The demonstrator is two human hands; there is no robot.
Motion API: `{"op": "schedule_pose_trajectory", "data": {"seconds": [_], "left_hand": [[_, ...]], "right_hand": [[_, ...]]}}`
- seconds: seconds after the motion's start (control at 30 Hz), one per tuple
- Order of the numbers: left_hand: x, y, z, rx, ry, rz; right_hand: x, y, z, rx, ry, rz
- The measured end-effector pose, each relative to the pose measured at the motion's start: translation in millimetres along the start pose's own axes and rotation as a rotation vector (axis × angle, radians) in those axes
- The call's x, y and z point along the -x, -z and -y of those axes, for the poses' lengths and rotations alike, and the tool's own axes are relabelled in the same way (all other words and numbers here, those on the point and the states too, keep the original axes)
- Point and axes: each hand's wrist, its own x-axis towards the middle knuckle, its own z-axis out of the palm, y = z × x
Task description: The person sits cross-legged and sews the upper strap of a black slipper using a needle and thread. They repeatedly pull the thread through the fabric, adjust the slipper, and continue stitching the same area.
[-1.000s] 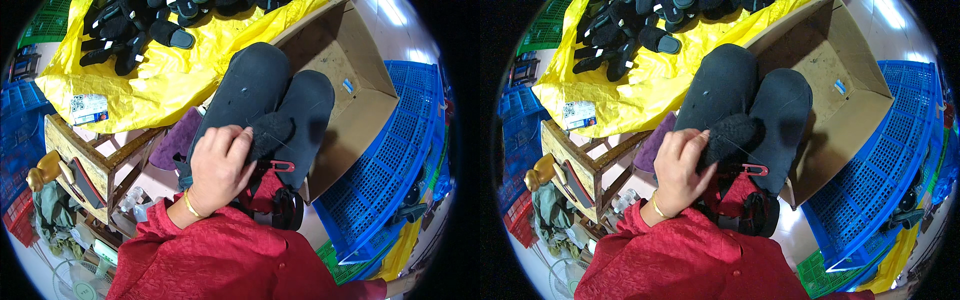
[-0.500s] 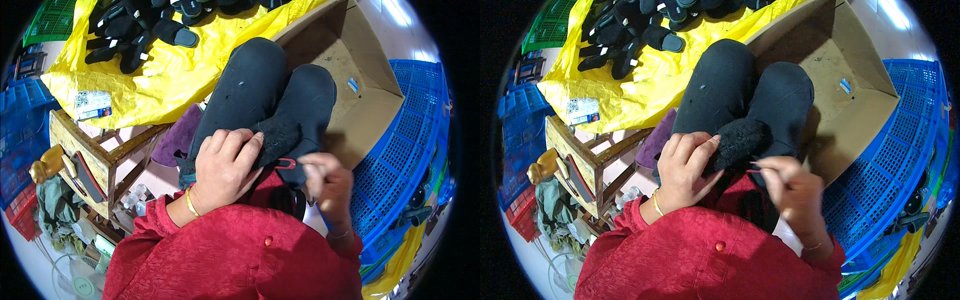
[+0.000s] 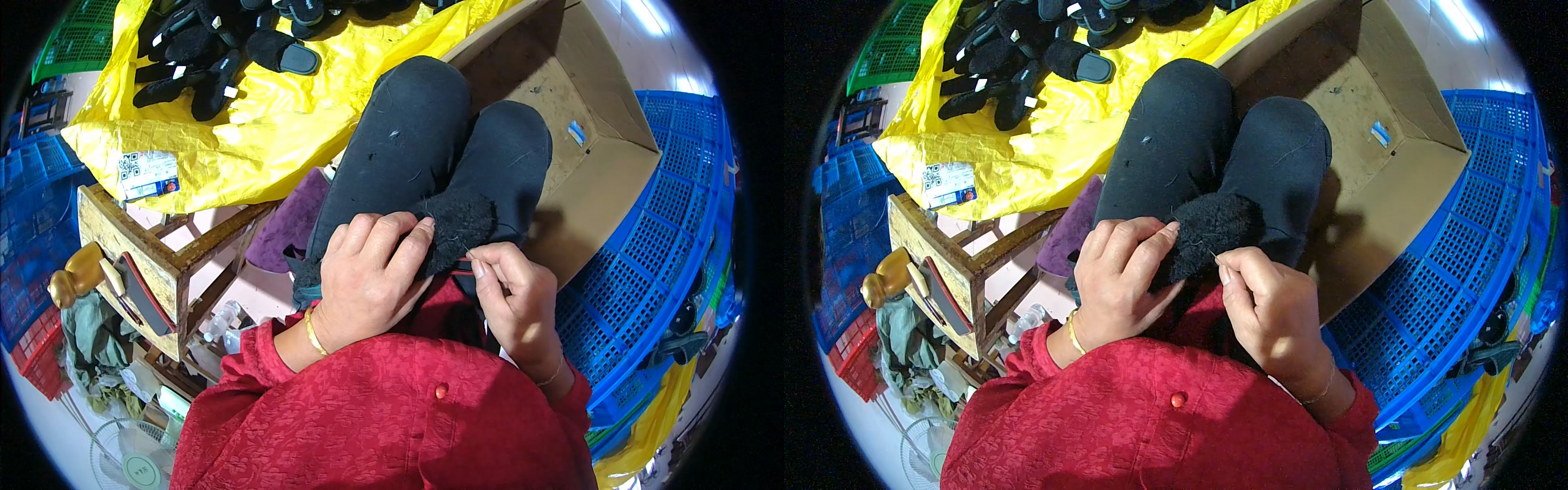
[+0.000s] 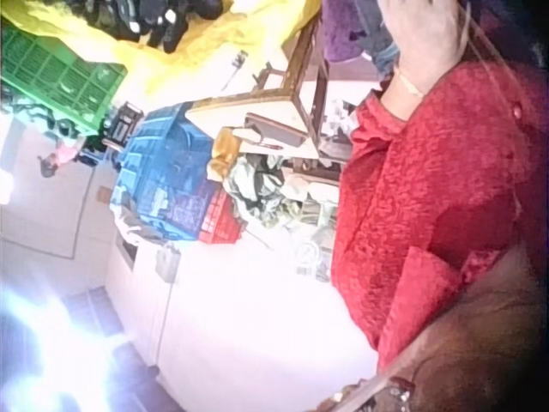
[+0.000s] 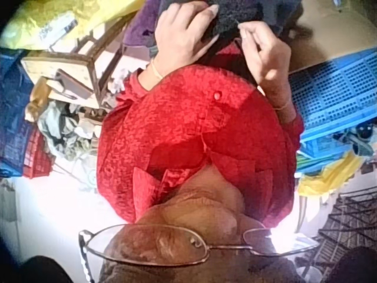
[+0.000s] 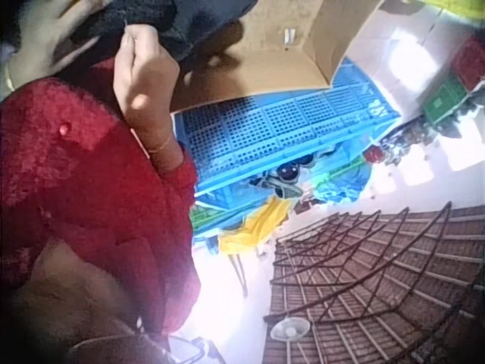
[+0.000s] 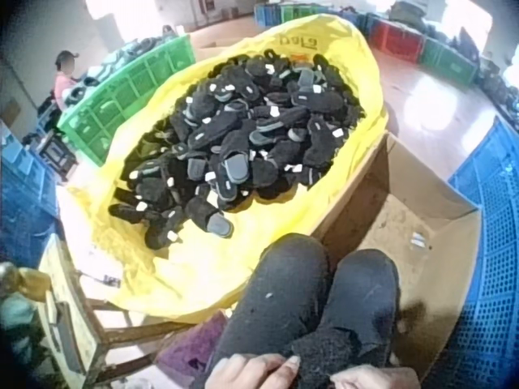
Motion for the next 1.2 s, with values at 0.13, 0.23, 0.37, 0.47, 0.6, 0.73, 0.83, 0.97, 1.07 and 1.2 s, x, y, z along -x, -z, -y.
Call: {"op": "schedule_pose_trajectory", "data": {"seconds": [0.13, 0.23, 0.37, 0.47, 0.6, 0.73, 0.83, 0.97, 1.07, 1.2], "left_hand": [[0.7, -0.4, 0.8, -0.007, 0.003, 0.001], [0.6, -1.2, 1.0, -0.011, -0.003, -0.006], [-0.1, 0.1, -0.7, 0.001, -0.007, 0.005], [0.7, -1.5, -0.7, -0.001, -0.016, -0.008], [0.9, -3.5, -1.8, -0.007, -0.033, -0.022], [1.6, -9.0, -3.3, -0.076, -0.082, -0.04], [3.5, -12.1, -2.8, -0.134, -0.133, -0.043], [9.3, -11.9, -3.3, -0.133, -0.166, -0.009], [10.7, -12.6, -3.5, -0.137, -0.162, -0.015], [11.1, -10.8, -4.5, -0.108, -0.177, 0.011]], "right_hand": [[-2.7, 2.8, 4.0, 0.059, 0.065, 0.009], [-4.5, -2.0, 1.4, 0.085, 0.171, -0.041], [-2.8, -8.0, 0.0, 0.132, 0.206, -0.046], [-1.0, -17.5, -3.1, 0.178, 0.242, -0.093], [-3.0, -28.3, -4.0, 0.277, 0.288, -0.188], [-9.7, -34.6, -2.4, 0.304, 0.259, -0.216], [-16.5, -27.3, 1.6, 0.347, 0.195, -0.124], [-18.5, 3.6, 16.2, 0.495, 0.11, -0.067], [-28.4, 6.1, 6.6, 0.466, 0.274, -0.134], [-35.0, 3.4, -2.4, 0.182, 0.337, 0.025]]}}
